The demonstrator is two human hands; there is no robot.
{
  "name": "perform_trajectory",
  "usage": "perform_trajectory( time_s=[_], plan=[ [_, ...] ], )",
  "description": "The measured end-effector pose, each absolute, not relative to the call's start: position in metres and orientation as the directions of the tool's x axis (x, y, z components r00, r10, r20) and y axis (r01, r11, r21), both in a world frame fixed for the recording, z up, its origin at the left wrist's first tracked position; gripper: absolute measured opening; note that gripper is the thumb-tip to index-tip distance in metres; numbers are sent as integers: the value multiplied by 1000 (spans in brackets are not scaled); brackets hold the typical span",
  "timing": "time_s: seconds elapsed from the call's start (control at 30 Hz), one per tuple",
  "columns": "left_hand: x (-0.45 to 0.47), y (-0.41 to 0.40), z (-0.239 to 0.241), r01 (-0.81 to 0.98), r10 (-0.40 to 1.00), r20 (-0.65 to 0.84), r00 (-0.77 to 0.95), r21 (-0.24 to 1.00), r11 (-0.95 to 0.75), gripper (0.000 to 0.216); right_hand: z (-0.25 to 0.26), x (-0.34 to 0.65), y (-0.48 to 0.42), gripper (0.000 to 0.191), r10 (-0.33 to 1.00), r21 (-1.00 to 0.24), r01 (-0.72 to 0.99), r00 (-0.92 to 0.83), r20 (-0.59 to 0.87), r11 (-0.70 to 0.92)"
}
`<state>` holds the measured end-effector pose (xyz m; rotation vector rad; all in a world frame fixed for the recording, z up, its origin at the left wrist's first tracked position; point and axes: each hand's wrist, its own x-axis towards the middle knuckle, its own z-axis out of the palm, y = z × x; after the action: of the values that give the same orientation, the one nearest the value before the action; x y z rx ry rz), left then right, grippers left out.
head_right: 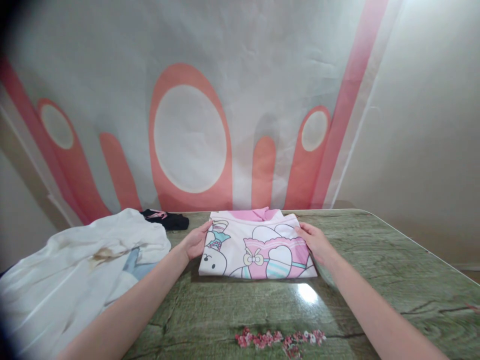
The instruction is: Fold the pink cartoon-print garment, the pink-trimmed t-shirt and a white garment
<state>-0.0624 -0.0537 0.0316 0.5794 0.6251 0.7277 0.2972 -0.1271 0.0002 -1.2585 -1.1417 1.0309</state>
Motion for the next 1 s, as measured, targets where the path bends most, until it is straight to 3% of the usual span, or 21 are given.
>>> perform_trajectory(
  time_s=[0.07, 0.23, 0.57, 0.63, 0.7, 0.8, 1.0],
  plan=[
    [-57, -45, 31, -431, 772, -326, 545, 681, 592, 40, -1, 299, -118, 27, 978, -995, 53, 190, 88, 79],
    [-48, -34, 16, -400, 779, -404, 479, 689, 604, 38, -17, 303, -100, 25, 956, -955, 291, 258, 141, 63],
    [-72, -69, 29, -342, 790, -378, 483, 749, 567, 31, -35, 314, -88, 44, 935, -939, 344, 337, 113, -11],
    [-79, -84, 31, -279, 824, -391, 410, 806, 521, 41, -37, 312, -92, 51, 933, -936, 352, 340, 119, -9],
    [-85, -102, 32, -208, 859, -381, 342, 861, 465, 64, -38, 309, -100, 55, 947, -915, 403, 279, 157, 33],
    [-92, -128, 30, -91, 903, -283, 323, 940, 327, 81, -39, 305, -122, 60, 960, -800, 590, 150, 238, 106],
    [-96, -158, 15, 145, 942, 60, 329, 983, -113, 67, -34, 293, -182, 62, 976, -549, 825, -15, 219, 135]
  ],
)
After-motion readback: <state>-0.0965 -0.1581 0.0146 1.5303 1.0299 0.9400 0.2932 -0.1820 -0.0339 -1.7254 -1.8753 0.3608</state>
